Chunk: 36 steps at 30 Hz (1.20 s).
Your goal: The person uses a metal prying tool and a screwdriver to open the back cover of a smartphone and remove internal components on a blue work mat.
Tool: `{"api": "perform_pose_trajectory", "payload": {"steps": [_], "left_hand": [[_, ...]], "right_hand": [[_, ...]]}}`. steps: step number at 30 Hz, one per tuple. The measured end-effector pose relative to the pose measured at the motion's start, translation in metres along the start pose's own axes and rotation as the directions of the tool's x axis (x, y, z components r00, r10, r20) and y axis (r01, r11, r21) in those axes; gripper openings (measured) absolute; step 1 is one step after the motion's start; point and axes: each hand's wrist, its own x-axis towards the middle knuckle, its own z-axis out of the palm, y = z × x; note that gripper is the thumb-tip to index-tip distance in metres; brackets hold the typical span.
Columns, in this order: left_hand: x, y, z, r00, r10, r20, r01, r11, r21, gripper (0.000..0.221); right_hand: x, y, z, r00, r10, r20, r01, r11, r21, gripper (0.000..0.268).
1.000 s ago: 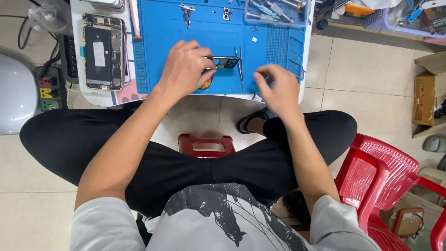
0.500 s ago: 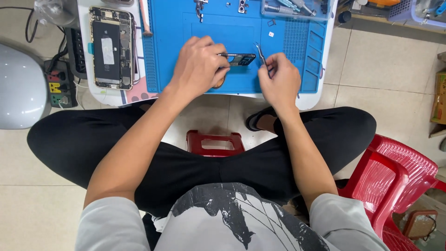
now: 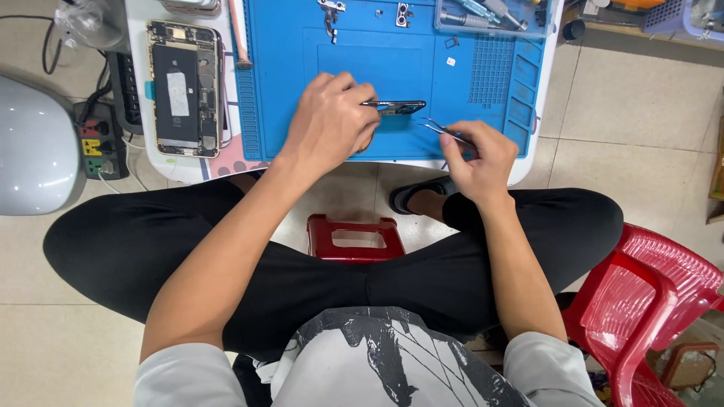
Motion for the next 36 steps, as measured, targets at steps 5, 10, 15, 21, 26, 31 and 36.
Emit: {"api": "perform_pose_trajectory", "payload": {"steps": [5, 10, 15, 21, 26, 31, 36], "left_hand": [[0.003, -0.006, 0.001, 1.000, 0.007, 0.029, -0.008, 0.999, 0.048, 0.019], [0.004, -0.007, -0.002, 0.996, 0.060, 0.068, -0.069, 0.989, 0.132, 0.020], [0.002, -0.006, -0.002, 0.993, 0.039, 0.109, -0.055, 0.987, 0.152, 0.020], [0.002, -0.003, -0.001, 0.993, 0.018, 0.120, -0.036, 0.988, 0.150, 0.016], [0.001, -0.006, 0.000, 0.995, 0.038, 0.094, -0.050, 0.990, 0.133, 0.023], [0.001, -0.004, -0.001, 0.994, 0.033, 0.105, -0.047, 0.990, 0.135, 0.022], [0.003, -0.007, -0.002, 0.995, 0.029, 0.092, -0.043, 0.987, 0.154, 0.020]], "right_hand": [[0.013, -0.017, 0.014, 0.958, -0.274, 0.084, 0.278, 0.960, -0.036, 0.006], [0.017, -0.010, 0.023, 0.949, -0.309, 0.066, 0.313, 0.947, -0.077, 0.010], [0.021, -0.011, 0.028, 0.947, -0.315, 0.066, 0.321, 0.938, -0.130, 0.011], [0.024, -0.014, 0.027, 0.961, -0.255, 0.107, 0.267, 0.956, -0.122, 0.008], [0.025, -0.014, 0.026, 0.957, -0.267, 0.108, 0.283, 0.945, -0.166, 0.009], [0.024, -0.012, 0.024, 0.953, -0.280, 0.115, 0.295, 0.945, -0.145, 0.010], [0.025, -0.014, 0.024, 0.953, -0.286, 0.099, 0.299, 0.942, -0.155, 0.011]]}}
